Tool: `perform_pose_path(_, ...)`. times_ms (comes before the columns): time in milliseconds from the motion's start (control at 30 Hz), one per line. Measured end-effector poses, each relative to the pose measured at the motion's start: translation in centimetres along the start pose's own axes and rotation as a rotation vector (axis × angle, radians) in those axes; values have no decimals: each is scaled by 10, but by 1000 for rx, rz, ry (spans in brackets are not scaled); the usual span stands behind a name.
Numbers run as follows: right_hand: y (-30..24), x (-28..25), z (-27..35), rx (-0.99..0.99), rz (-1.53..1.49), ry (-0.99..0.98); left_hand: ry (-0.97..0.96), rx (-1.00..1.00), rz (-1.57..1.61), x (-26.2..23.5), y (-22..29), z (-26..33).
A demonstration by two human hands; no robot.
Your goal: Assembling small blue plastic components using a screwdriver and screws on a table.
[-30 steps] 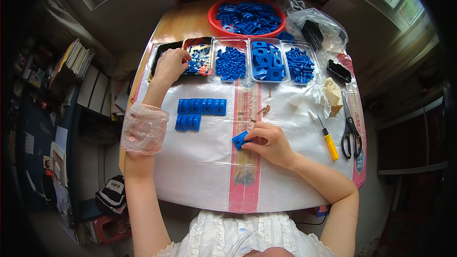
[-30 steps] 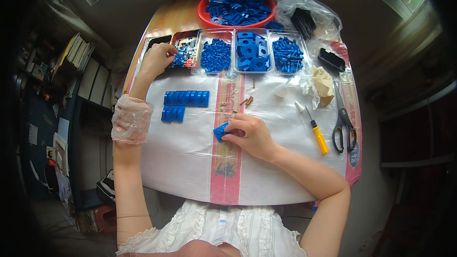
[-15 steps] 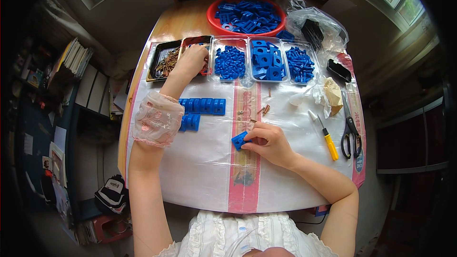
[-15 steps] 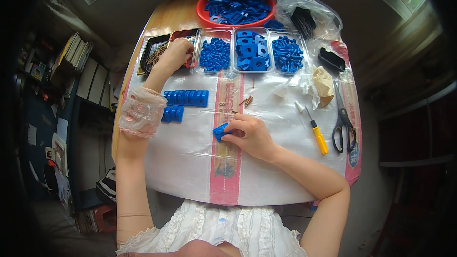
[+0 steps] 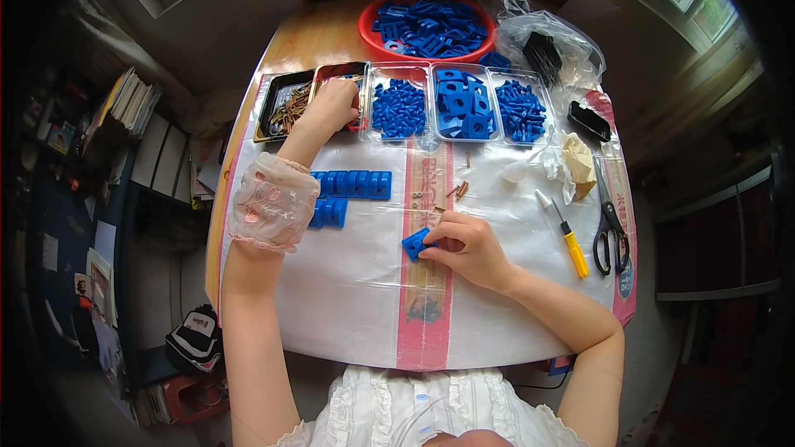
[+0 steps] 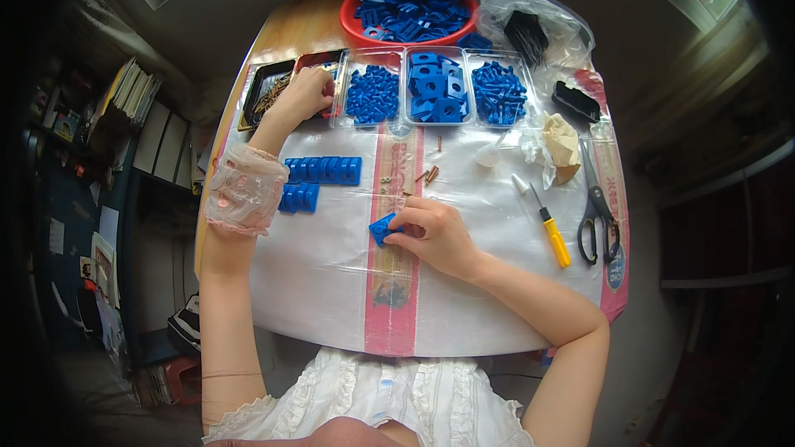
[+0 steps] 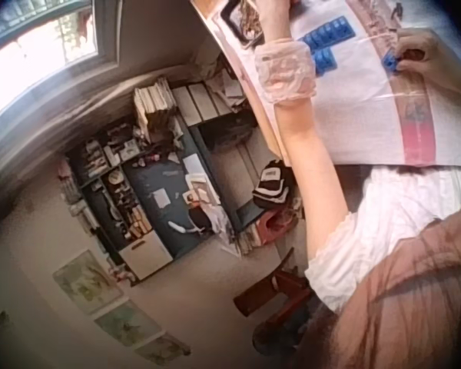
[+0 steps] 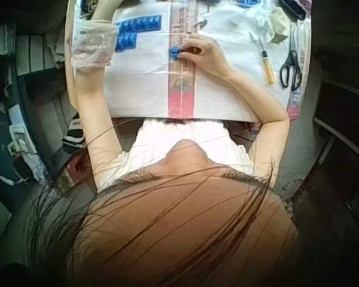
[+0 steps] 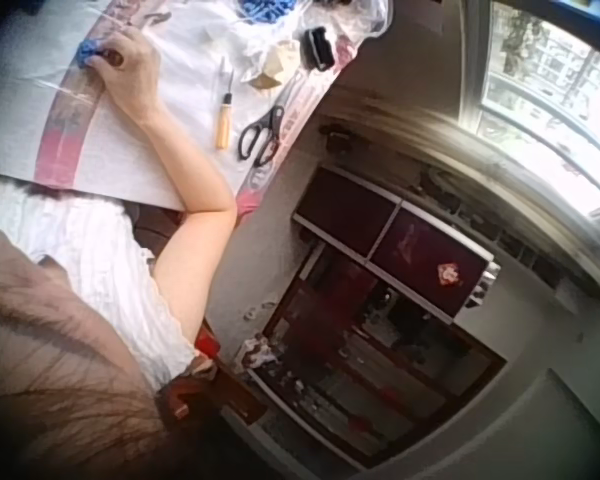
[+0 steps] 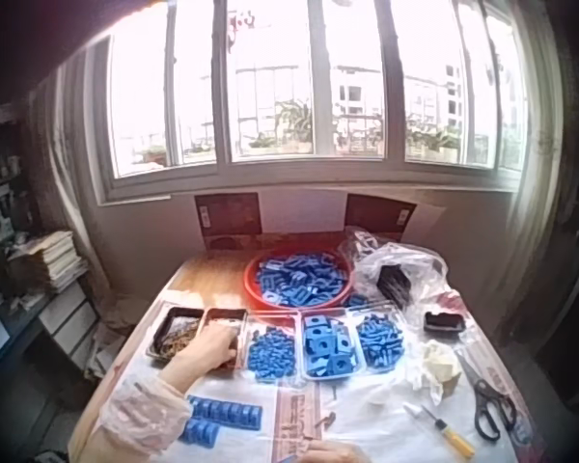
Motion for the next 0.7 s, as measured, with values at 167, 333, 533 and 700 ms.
perform_pose_path(167, 0, 0, 0, -4, -1, 1, 21, -15, -4, 2, -1, 1)
perform_pose_path(333, 0, 0, 0, 0, 7, -4, 2, -11, 10, 3, -1, 1)
perform_pose_path(533, 1, 0, 0, 33, 16, -14, -28, 38, -13, -4, 11, 3)
perform_pose_path(700, 1, 0, 0, 40, 21, -19, -48, 0, 66, -6, 7, 4)
Point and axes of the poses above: each hand's wrist, its own z-axis away from the middle knuckle, its own x-axis out of the palm, y = z × x, the point moved 7 cm from there along -z, towards the middle knuckle, and after that the axes turned 11 degrees about z, right-handed, at the moved point
